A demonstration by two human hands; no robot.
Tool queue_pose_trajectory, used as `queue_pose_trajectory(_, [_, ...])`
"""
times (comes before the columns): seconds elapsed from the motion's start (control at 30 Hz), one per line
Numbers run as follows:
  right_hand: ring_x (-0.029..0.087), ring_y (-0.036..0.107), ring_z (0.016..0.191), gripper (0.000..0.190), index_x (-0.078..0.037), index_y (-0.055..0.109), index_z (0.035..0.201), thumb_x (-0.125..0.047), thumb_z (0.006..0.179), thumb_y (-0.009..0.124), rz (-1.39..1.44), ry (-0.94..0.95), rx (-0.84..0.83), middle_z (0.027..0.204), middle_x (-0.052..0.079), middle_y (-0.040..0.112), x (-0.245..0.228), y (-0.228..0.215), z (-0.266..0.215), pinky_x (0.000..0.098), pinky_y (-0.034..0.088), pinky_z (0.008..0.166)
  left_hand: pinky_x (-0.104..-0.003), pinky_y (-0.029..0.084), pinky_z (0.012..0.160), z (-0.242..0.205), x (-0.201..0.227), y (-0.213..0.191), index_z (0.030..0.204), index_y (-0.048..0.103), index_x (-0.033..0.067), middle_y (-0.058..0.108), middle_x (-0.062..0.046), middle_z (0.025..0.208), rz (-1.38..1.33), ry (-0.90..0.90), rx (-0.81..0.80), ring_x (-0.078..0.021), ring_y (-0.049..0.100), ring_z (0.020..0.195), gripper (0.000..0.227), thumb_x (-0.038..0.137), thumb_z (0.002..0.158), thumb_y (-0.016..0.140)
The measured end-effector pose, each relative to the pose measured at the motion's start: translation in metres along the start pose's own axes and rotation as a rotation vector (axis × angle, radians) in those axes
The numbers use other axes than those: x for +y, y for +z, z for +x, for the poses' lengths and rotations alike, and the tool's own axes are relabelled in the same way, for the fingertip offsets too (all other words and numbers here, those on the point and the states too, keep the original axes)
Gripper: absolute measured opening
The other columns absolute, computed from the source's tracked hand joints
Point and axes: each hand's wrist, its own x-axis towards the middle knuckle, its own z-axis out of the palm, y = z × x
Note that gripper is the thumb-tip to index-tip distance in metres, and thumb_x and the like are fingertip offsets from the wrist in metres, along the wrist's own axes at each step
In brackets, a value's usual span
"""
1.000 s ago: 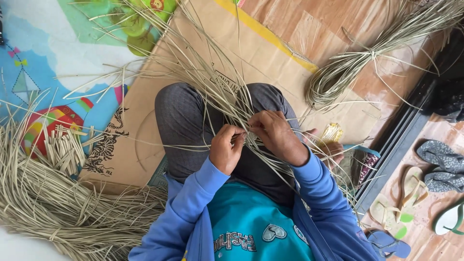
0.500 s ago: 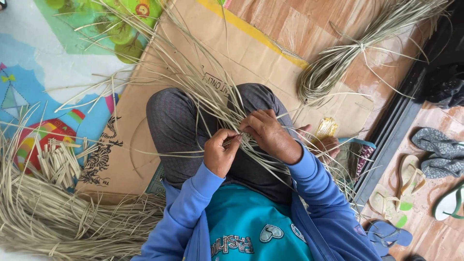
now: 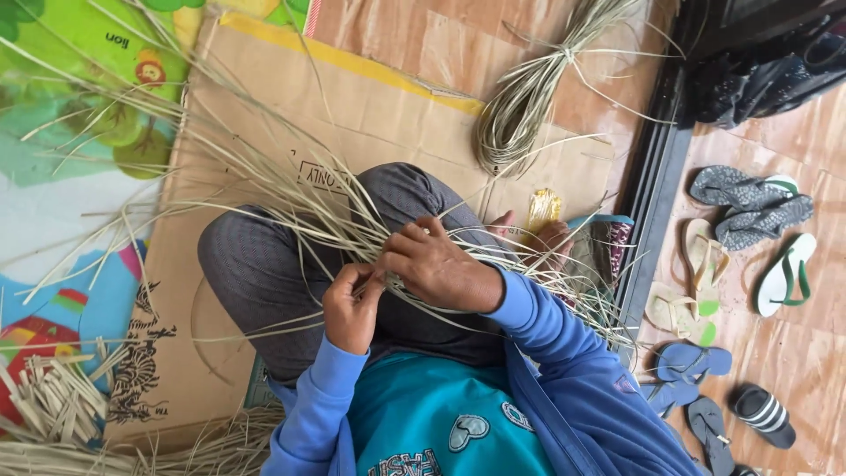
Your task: Weaving long strands of dried grass together by hand to create a mat or similar item.
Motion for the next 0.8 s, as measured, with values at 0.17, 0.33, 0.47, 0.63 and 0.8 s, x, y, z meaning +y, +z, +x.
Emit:
queue_pose_trajectory(0.17, [0.026,0.055,0.091,0.009,-0.014,0.062,0.097,-0.009,0.092,0.067,-0.016,-0.022,-0.030,0.094,0.004,0.057,0.007,0.008,-0.004,0.0471,0.040,0.091,-0.044,0.061,0.068,-0.001,-0.005,0.003,0.089,0.073,0.0094,0.074,-0.013,0.081,-0.025,-0.024,0.032,-0.0297,0.075,0.084,0.007,0.014,0.093,0.070])
queue_pose_trajectory(0.33, [0.024,0.055,0.086,0.009,-0.018,0.062,0.092,-0.021,0.099,0.067,0.052,-0.085,0.060,0.091,0.000,0.058,0.005,0.009,0.000,0.0415,0.042,0.087,-0.043,0.060,0.074,-0.001,-0.012,0.006,0.089,0.074,0.0092,0.074,-0.013,0.083,-0.030,0.067,0.091,-0.0312,0.075,0.087,0.004,0.013,0.089,0.072])
queue_pose_trajectory(0.47, [0.024,0.052,0.088,0.021,-0.020,0.067,0.096,-0.034,0.106,0.055,0.007,-0.193,0.109,0.094,0.001,0.057,0.002,0.005,0.002,0.0428,0.038,0.087,-0.042,0.061,0.072,-0.002,-0.014,0.011,0.089,0.074,0.0061,0.072,-0.015,0.082,-0.061,0.088,0.088,-0.0314,0.075,0.084,0.005,0.010,0.090,0.071])
queue_pose_trajectory(0.63, [0.028,0.059,0.084,0.020,-0.013,0.070,0.095,-0.017,0.105,0.054,0.070,-0.246,0.135,0.091,0.007,0.064,-0.001,0.011,0.000,0.0375,0.044,0.074,-0.039,0.061,0.068,-0.002,-0.018,0.007,0.090,0.072,0.0041,0.066,-0.014,0.081,-0.079,0.127,0.069,-0.0312,0.072,0.079,0.007,0.006,0.094,0.067])
queue_pose_trajectory(0.8, [0.032,0.064,0.083,0.012,-0.010,0.073,0.096,-0.003,0.095,0.063,0.191,-0.173,0.116,0.091,0.009,0.070,0.003,0.016,-0.002,0.0397,0.051,0.074,-0.037,0.060,0.066,-0.004,-0.008,0.001,0.090,0.073,0.0043,0.063,-0.010,0.082,0.039,0.196,0.034,-0.0316,0.071,0.080,0.005,0.005,0.093,0.069])
